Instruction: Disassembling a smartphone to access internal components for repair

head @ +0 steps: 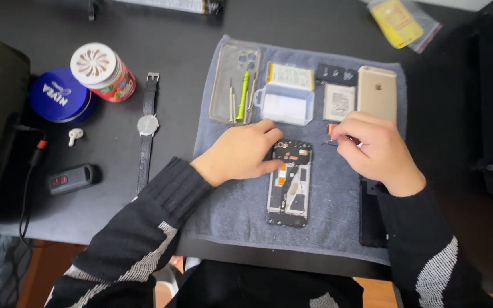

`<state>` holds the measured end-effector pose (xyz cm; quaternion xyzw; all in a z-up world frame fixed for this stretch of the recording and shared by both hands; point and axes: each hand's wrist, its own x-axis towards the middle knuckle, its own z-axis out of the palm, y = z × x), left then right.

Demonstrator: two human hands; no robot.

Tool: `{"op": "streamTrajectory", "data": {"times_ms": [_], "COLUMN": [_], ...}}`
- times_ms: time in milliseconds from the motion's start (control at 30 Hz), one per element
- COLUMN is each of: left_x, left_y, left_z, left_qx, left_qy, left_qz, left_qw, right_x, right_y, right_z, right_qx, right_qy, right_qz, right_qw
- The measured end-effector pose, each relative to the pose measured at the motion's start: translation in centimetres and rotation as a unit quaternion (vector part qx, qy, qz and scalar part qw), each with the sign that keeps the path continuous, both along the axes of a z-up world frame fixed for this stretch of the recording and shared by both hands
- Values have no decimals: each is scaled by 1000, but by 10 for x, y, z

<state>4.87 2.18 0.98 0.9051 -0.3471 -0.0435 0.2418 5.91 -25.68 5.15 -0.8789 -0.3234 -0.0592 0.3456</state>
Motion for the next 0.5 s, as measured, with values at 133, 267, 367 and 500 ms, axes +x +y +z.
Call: {"op": "streamTrajectory", "data": {"times_ms": [133,267,367,500], "left_x": [-5,-5,-6,-5], "left_y": [-3,-5,-4,-4], "left_z": [-5,-12,-11,-13], "left_qx": [-6,4,5,6], "left_qy": [9,-3,-2,-16], "left_qz": [-2,0,-3,-1], "left_qw": [1000,1000,1000,1000], "right_x": [4,3,2,2], "right_y": [-2,-2,0,3], "right_z": [-20,-28,-32,-30], "right_qx": [-39,-44,-46,-42], "right_qy": [-24,-14,-14,-6], "right_qz": [18,28,34,37], "right_qw": [999,999,998,998]}}
